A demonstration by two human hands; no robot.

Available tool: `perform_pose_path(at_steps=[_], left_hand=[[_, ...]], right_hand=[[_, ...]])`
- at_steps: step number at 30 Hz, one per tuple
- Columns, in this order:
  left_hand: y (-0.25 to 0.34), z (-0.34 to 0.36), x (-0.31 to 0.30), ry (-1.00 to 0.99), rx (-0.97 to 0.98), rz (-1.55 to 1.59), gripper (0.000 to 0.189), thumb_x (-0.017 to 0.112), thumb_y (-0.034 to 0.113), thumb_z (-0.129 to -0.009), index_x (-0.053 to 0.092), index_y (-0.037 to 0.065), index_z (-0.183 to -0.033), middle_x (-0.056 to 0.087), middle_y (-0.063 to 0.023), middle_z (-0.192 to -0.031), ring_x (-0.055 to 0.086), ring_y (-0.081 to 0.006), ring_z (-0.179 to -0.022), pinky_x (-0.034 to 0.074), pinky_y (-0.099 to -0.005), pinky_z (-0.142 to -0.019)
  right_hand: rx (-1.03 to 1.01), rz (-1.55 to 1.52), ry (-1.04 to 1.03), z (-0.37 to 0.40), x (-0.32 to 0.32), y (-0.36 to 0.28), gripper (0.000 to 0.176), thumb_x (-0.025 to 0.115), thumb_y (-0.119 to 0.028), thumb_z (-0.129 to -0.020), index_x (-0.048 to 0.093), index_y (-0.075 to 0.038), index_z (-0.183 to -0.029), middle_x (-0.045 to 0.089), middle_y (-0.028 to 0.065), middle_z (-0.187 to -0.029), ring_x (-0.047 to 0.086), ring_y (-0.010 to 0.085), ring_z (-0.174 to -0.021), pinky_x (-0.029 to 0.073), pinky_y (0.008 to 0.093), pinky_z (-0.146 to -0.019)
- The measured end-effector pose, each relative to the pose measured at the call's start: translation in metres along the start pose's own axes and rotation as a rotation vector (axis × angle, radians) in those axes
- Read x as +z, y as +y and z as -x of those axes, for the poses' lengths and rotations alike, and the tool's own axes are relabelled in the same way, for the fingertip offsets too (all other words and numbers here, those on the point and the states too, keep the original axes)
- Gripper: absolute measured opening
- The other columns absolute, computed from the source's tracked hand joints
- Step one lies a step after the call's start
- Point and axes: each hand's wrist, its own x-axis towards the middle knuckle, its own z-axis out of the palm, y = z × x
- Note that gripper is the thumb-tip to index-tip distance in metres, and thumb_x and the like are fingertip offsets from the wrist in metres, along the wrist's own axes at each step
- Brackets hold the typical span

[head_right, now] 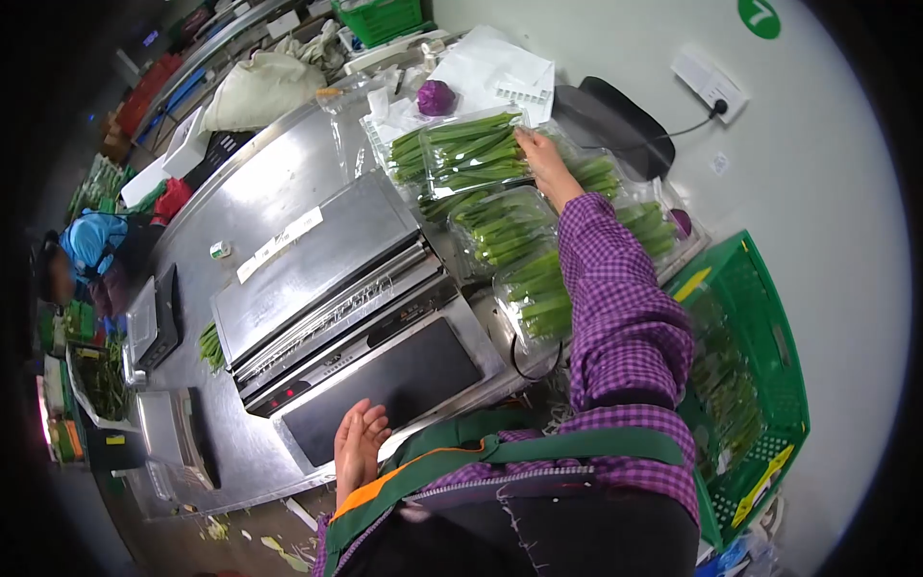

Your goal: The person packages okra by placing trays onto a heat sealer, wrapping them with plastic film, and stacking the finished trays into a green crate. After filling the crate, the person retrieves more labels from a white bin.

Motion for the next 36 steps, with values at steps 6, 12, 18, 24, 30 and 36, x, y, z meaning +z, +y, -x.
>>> perform_pose_path(at_steps=[6, 12, 18, 24, 30, 36], left_hand=[[-0.002, 0.000, 0.010, 0.169, -0.002, 0.004, 0.028, 0.048, 0.018, -0.094, 0.050, 0.003, -0.117, 0.061, -0.0104, -0.103, 0.059, -0.0136, -0.088, 0.049, -0.0272, -0.077], [-0.004, -0.011, 0.012, 0.195, -0.034, -0.012, 0.027, 0.051, 0.017, -0.093, 0.051, 0.003, -0.116, 0.061, -0.0094, -0.104, 0.059, -0.0123, -0.088, 0.049, -0.0265, -0.078], [0.004, -0.023, 0.004, 0.158, -0.062, -0.084, 0.030, 0.053, 0.016, -0.091, 0.050, 0.001, -0.117, 0.060, -0.0093, -0.106, 0.058, -0.0133, -0.089, 0.049, -0.0268, -0.079], [0.049, -0.032, -0.045, 0.269, 0.221, -0.185, 0.026, 0.055, 0.014, -0.090, 0.055, 0.001, -0.112, 0.062, -0.0088, -0.100, 0.058, -0.0128, -0.088, 0.049, -0.0247, -0.076], [0.114, -0.039, -0.144, 0.492, 0.543, 0.096, 0.020, 0.056, 0.013, -0.090, 0.058, 0.001, -0.106, 0.063, -0.0056, -0.090, 0.056, -0.0087, -0.077, 0.049, -0.0242, -0.068], [0.139, -0.068, -0.266, 0.658, 0.507, 0.084, 0.029, 0.055, 0.019, -0.090, 0.053, 0.000, -0.113, 0.058, -0.0081, -0.099, 0.052, -0.0144, -0.091, 0.047, -0.0295, -0.076]], right_hand=[[0.252, 0.197, -0.016, -0.046, 0.011, 0.036, 0.057, 0.053, -0.039, -0.090, 0.043, 0.001, -0.129, 0.044, 0.0130, -0.132, 0.034, 0.0224, -0.125, 0.029, 0.0421, -0.100], [0.166, 0.552, -0.103, -0.061, 0.010, 0.082, 0.049, 0.054, -0.039, -0.089, 0.054, -0.001, -0.119, 0.061, 0.0133, -0.112, 0.054, 0.0214, -0.106, 0.040, 0.0338, -0.088], [-0.369, 1.271, 0.170, -0.029, 0.027, 0.056, 0.037, 0.061, -0.028, -0.079, 0.061, -0.002, -0.106, 0.062, 0.0212, -0.097, 0.058, 0.0360, -0.092, 0.045, 0.0412, -0.081], [-0.316, 0.790, -0.012, 0.025, 0.034, 0.034, 0.035, 0.055, -0.018, -0.088, 0.055, 0.003, -0.116, 0.064, 0.0079, -0.099, 0.059, 0.0122, -0.083, 0.046, 0.0235, -0.072], [-0.097, 0.334, 0.097, 0.126, 0.120, 0.008, 0.024, 0.052, -0.017, -0.092, 0.057, -0.001, -0.110, 0.060, 0.0030, -0.088, 0.054, 0.0069, -0.072, 0.044, 0.0191, -0.060], [-0.062, 0.388, -0.052, 0.247, 0.260, 0.016, 0.019, 0.047, -0.012, -0.093, 0.057, 0.001, -0.104, 0.059, 0.0053, -0.080, 0.053, 0.0077, -0.062, 0.044, 0.0201, -0.055]])
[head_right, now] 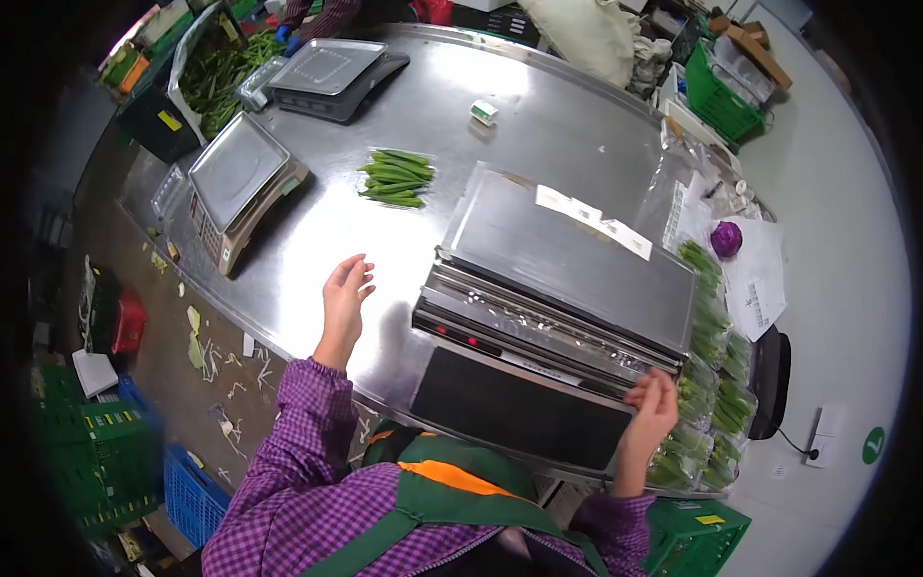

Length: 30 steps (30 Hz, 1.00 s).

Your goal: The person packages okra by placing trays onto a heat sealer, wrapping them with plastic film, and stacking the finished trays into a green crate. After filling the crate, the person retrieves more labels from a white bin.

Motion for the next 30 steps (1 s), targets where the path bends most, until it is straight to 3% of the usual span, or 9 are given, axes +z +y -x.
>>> perform_pose_path(at_steps=[8, 10, 13, 18, 20, 23, 25, 27, 30], left_hand=[[-0.034, -0.185, -0.051, 0.179, 0.003, -0.195, 0.043, 0.054, 0.023, -0.089, 0.046, 0.003, -0.126, 0.053, -0.0111, -0.116, 0.052, -0.0217, -0.102, 0.046, -0.0335, -0.083], [-0.045, -0.241, -0.056, 0.299, 0.226, -0.582, 0.042, 0.055, 0.021, -0.087, 0.050, 0.000, -0.122, 0.057, -0.0167, -0.111, 0.057, -0.0258, -0.097, 0.047, -0.0343, -0.081], [-0.041, -0.294, -0.061, 0.114, 0.283, -0.716, 0.041, 0.057, 0.019, -0.084, 0.053, 0.001, -0.120, 0.060, -0.0180, -0.107, 0.059, -0.0287, -0.094, 0.046, -0.0358, -0.082], [-0.029, -0.287, -0.063, -0.007, 0.211, -0.826, 0.035, 0.055, 0.010, -0.083, 0.055, 0.004, -0.117, 0.062, -0.0148, -0.096, 0.062, -0.0251, -0.080, 0.050, -0.0338, -0.076], [-0.026, -0.259, -0.070, -0.022, 0.000, -0.323, 0.035, 0.050, 0.002, -0.083, 0.053, 0.003, -0.118, 0.057, -0.0098, -0.083, 0.059, -0.0182, -0.072, 0.055, -0.0302, -0.065], [-0.022, -0.210, -0.099, 0.004, -0.093, -0.151, 0.036, 0.044, -0.003, -0.084, 0.045, 0.000, -0.121, 0.048, -0.0057, -0.082, 0.056, -0.0143, -0.073, 0.058, -0.0294, -0.062], [-0.019, -0.171, -0.124, 0.054, -0.128, -0.140, 0.036, 0.044, -0.004, -0.084, 0.044, 0.000, -0.121, 0.047, -0.0051, -0.083, 0.056, -0.0141, -0.075, 0.058, -0.0295, -0.063], [-0.013, -0.136, -0.147, 0.088, -0.172, -0.212, 0.037, 0.044, -0.004, -0.085, 0.043, -0.001, -0.121, 0.045, -0.0041, -0.083, 0.055, -0.0139, -0.079, 0.058, -0.0299, -0.066], [-0.026, -0.097, -0.187, 0.073, -0.187, -0.229, 0.036, 0.046, -0.003, -0.084, 0.044, 0.000, -0.120, 0.047, -0.0047, -0.087, 0.056, -0.0146, -0.080, 0.057, -0.0292, -0.064]], right_hand=[[0.101, 0.031, -0.399, 0.101, 0.128, -0.027, 0.016, 0.046, -0.003, -0.092, 0.057, 0.002, -0.101, 0.061, 0.0083, -0.080, 0.057, 0.0098, -0.065, 0.048, 0.0214, -0.059], [0.182, 0.025, -0.496, 0.115, 0.153, -0.031, 0.017, 0.047, -0.003, -0.091, 0.057, 0.002, -0.103, 0.061, 0.0082, -0.081, 0.057, 0.0096, -0.067, 0.048, 0.0213, -0.061], [0.271, 0.000, -0.640, 0.132, 0.191, -0.032, 0.017, 0.048, -0.003, -0.091, 0.058, 0.002, -0.104, 0.062, 0.0078, -0.083, 0.059, 0.0098, -0.070, 0.049, 0.0212, -0.063], [0.204, 0.158, -0.928, 0.140, 0.251, -0.040, 0.019, 0.051, -0.004, -0.088, 0.059, 0.000, -0.105, 0.064, 0.0067, -0.081, 0.061, 0.0103, -0.069, 0.049, 0.0229, -0.062], [0.058, 0.159, -1.055, 0.142, 0.271, -0.037, 0.019, 0.051, -0.005, -0.088, 0.060, 0.000, -0.104, 0.065, 0.0075, -0.082, 0.062, 0.0113, -0.069, 0.049, 0.0232, -0.061], [0.223, 0.105, -0.951, 0.146, 0.304, 0.002, 0.035, 0.054, -0.009, -0.086, 0.050, 0.000, -0.119, 0.063, 0.0127, -0.096, 0.063, 0.0177, -0.078, 0.050, 0.0268, -0.070], [0.199, 0.134, -0.844, 0.138, 0.336, 0.029, 0.048, 0.055, -0.011, -0.085, 0.039, 0.001, -0.129, 0.058, 0.0172, -0.110, 0.061, 0.0219, -0.089, 0.048, 0.0299, -0.080], [0.038, 0.300, -0.713, 0.133, 0.369, 0.081, 0.055, 0.051, -0.007, -0.087, 0.028, -0.002, -0.136, 0.049, 0.0146, -0.122, 0.057, 0.0156, -0.086, 0.047, 0.0268, -0.073], [0.018, 0.411, -0.598, 0.125, 0.405, 0.130, 0.053, 0.051, -0.008, -0.086, 0.031, -0.003, -0.136, 0.053, 0.0134, -0.111, 0.056, 0.0185, -0.080, 0.047, 0.0294, -0.071]])
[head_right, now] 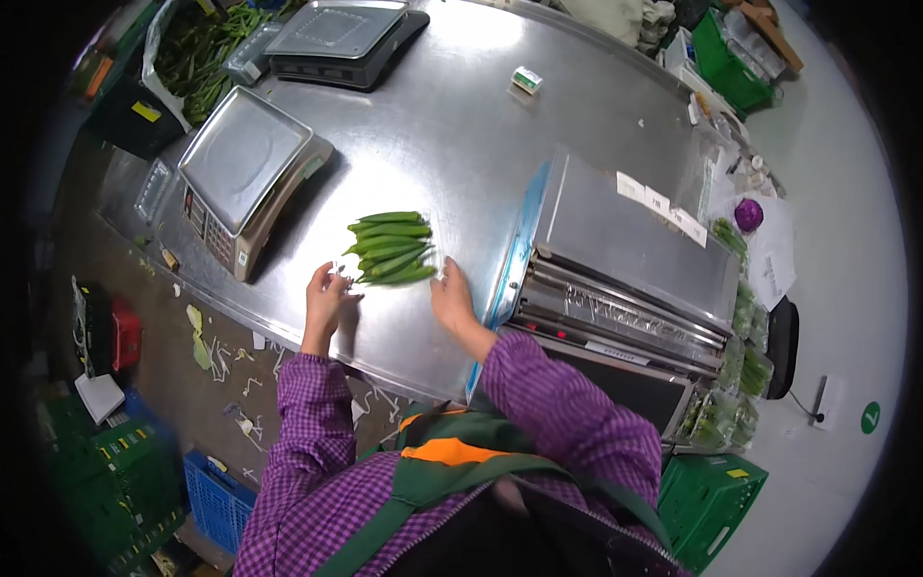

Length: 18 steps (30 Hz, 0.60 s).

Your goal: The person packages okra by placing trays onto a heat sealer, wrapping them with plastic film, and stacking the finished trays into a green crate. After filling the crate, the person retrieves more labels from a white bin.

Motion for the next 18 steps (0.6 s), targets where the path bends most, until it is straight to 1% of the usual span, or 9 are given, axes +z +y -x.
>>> perform_pose_path(at_steps=[2, 3, 5, 8, 10, 11, 14, 16, 18], left_hand=[[-0.009, 0.022, -0.016, -0.003, 0.021, -0.015, 0.036, 0.049, -0.003, -0.083, 0.047, 0.002, -0.119, 0.051, -0.0061, -0.094, 0.057, -0.0157, -0.081, 0.056, -0.0286, -0.062], [-0.012, 0.029, -0.026, -0.001, 0.011, -0.043, 0.036, 0.051, -0.002, -0.082, 0.048, 0.004, -0.117, 0.053, -0.0076, -0.100, 0.058, -0.0168, -0.083, 0.054, -0.0281, -0.062], [0.002, 0.056, -0.035, 0.013, -0.004, -0.069, 0.036, 0.054, 0.001, -0.082, 0.049, 0.005, -0.118, 0.051, -0.0083, -0.102, 0.059, -0.0178, -0.087, 0.055, -0.0294, -0.064], [0.025, 0.090, -0.045, -0.026, 0.032, -0.044, 0.043, 0.059, 0.004, -0.081, 0.047, 0.006, -0.122, 0.046, -0.0056, -0.105, 0.059, -0.0188, -0.092, 0.053, -0.0292, -0.069], [0.052, 0.117, -0.037, -0.039, 0.090, -0.021, 0.040, 0.059, 0.008, -0.084, 0.048, 0.005, -0.122, 0.052, -0.0048, -0.102, 0.059, -0.0188, -0.095, 0.052, -0.0297, -0.071], [0.068, 0.130, -0.028, -0.077, 0.118, 0.012, 0.039, 0.060, 0.009, -0.083, 0.049, 0.005, -0.120, 0.052, -0.0051, -0.102, 0.060, -0.0189, -0.095, 0.052, -0.0297, -0.070], [0.102, 0.157, 0.014, -0.176, 0.198, -0.005, 0.036, 0.061, 0.010, -0.084, 0.050, 0.003, -0.118, 0.054, -0.0055, -0.101, 0.060, -0.0190, -0.094, 0.052, -0.0294, -0.069], [0.120, 0.171, 0.061, -0.231, 0.276, -0.089, 0.033, 0.060, 0.009, -0.084, 0.051, 0.002, -0.115, 0.056, -0.0062, -0.099, 0.061, -0.0187, -0.092, 0.051, -0.0273, -0.069], [0.117, 0.161, 0.109, -0.375, 0.329, -0.169, 0.031, 0.060, 0.005, -0.083, 0.053, 0.000, -0.112, 0.058, -0.0065, -0.094, 0.061, -0.0170, -0.089, 0.050, -0.0255, -0.068]], right_hand=[[0.203, -0.178, -0.215, -0.006, 0.008, 0.009, 0.049, 0.051, -0.003, -0.084, 0.038, -0.002, -0.130, 0.055, 0.0120, -0.101, 0.056, 0.0196, -0.079, 0.047, 0.0309, -0.073], [0.215, -0.186, -0.186, 0.001, 0.007, 0.011, 0.049, 0.051, -0.003, -0.084, 0.038, -0.002, -0.130, 0.055, 0.0120, -0.101, 0.056, 0.0196, -0.079, 0.047, 0.0309, -0.073], [0.141, -0.072, -0.266, 0.016, 0.000, -0.002, 0.039, 0.055, -0.006, -0.078, 0.050, -0.002, -0.117, 0.060, 0.0122, -0.090, 0.059, 0.0250, -0.083, 0.047, 0.0344, -0.074], [0.135, -0.247, -0.294, 0.045, -0.023, -0.026, 0.043, 0.057, -0.001, -0.074, 0.048, -0.002, -0.116, 0.058, 0.0096, -0.091, 0.058, 0.0204, -0.077, 0.047, 0.0323, -0.070], [0.060, -0.314, -0.284, 0.060, -0.065, -0.054, 0.042, 0.056, -0.001, -0.074, 0.047, -0.002, -0.116, 0.056, 0.0086, -0.091, 0.057, 0.0172, -0.075, 0.047, 0.0303, -0.068], [-0.026, -0.367, -0.309, 0.067, -0.088, -0.066, 0.042, 0.056, 0.000, -0.075, 0.047, -0.001, -0.116, 0.055, 0.0077, -0.091, 0.057, 0.0140, -0.073, 0.047, 0.0283, -0.066], [-0.078, -0.422, -0.245, 0.080, -0.167, -0.091, 0.040, 0.054, 0.001, -0.075, 0.047, 0.000, -0.115, 0.053, 0.0063, -0.090, 0.055, 0.0093, -0.068, 0.045, 0.0247, -0.060], [-0.174, -0.371, -0.121, 0.079, -0.217, -0.085, 0.038, 0.053, 0.001, -0.076, 0.048, 0.001, -0.113, 0.053, 0.0061, -0.090, 0.054, 0.0081, -0.063, 0.044, 0.0228, -0.056], [-0.151, -0.376, -0.031, 0.074, -0.269, -0.066, 0.035, 0.054, 0.001, -0.076, 0.049, 0.002, -0.111, 0.054, 0.0055, -0.087, 0.053, 0.0079, -0.062, 0.044, 0.0224, -0.054]])
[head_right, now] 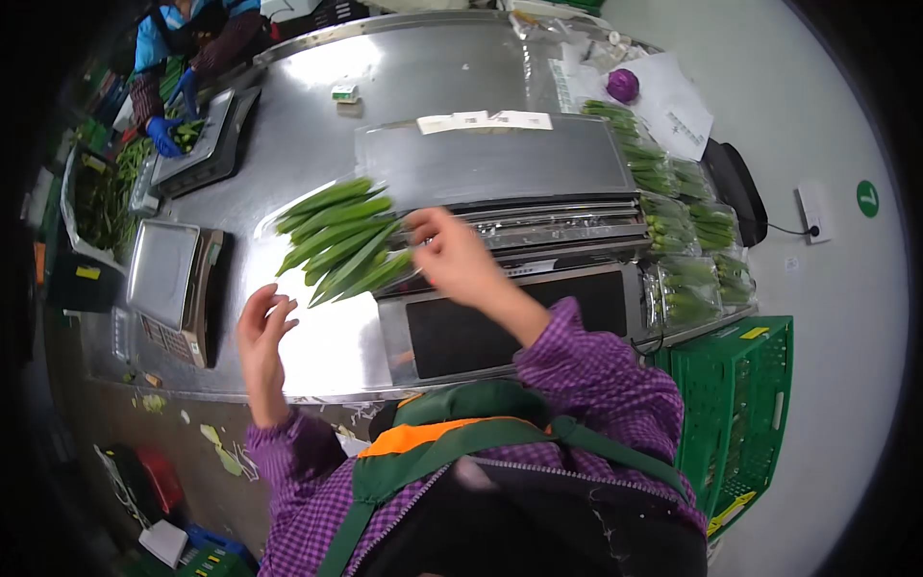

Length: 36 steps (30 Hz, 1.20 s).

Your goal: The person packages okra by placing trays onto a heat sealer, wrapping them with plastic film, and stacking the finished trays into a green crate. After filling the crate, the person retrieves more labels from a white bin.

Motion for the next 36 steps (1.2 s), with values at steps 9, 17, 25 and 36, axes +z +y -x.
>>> perform_pose_path(at_steps=[9, 17, 25, 36], left_hand=[[-0.014, -0.098, 0.209, -0.183, 0.364, -0.430, 0.030, 0.063, 0.009, -0.075, 0.059, -0.002, -0.103, 0.067, -0.0124, -0.081, 0.065, -0.0205, -0.074, 0.050, -0.0300, -0.069], [-0.013, -0.091, 0.233, -0.109, 0.384, -0.704, 0.032, 0.063, 0.014, -0.078, 0.061, -0.002, -0.105, 0.067, -0.0149, -0.081, 0.064, -0.0208, -0.071, 0.050, -0.0300, -0.068], [0.012, -0.041, 0.178, 0.032, 0.428, -0.793, 0.017, 0.065, 0.016, -0.079, 0.064, 0.002, -0.088, 0.067, -0.0140, -0.080, 0.066, -0.0255, -0.072, 0.049, -0.0315, -0.066], [0.017, -0.017, 0.150, -0.319, -0.148, -0.158, 0.055, 0.065, 0.003, -0.077, 0.042, -0.002, -0.128, 0.062, -0.0030, -0.076, 0.057, -0.0113, -0.066, 0.042, -0.0235, -0.061]], right_hand=[[0.026, 0.358, 0.319, -0.021, -0.184, 0.045, 0.030, 0.058, -0.005, -0.077, 0.055, 0.005, -0.106, 0.060, 0.0031, -0.076, 0.055, 0.0087, -0.065, 0.044, 0.0225, -0.061], [0.045, 0.500, 0.318, -0.029, -0.205, 0.066, 0.035, 0.056, -0.012, -0.076, 0.058, 0.001, -0.107, 0.062, 0.0088, -0.072, 0.060, 0.0216, -0.066, 0.047, 0.0316, -0.066], [-0.269, 0.970, 0.371, 0.043, -0.223, 0.034, 0.020, 0.063, -0.022, -0.078, 0.061, -0.004, -0.086, 0.061, 0.0111, -0.080, 0.056, 0.0300, -0.082, 0.040, 0.0406, -0.074], [0.272, -0.440, 0.224, 0.054, -0.221, 0.036, 0.009, 0.055, -0.006, -0.084, 0.057, -0.002, -0.092, 0.047, -0.0045, -0.064, 0.044, 0.0056, -0.059, 0.038, 0.0202, -0.057]])
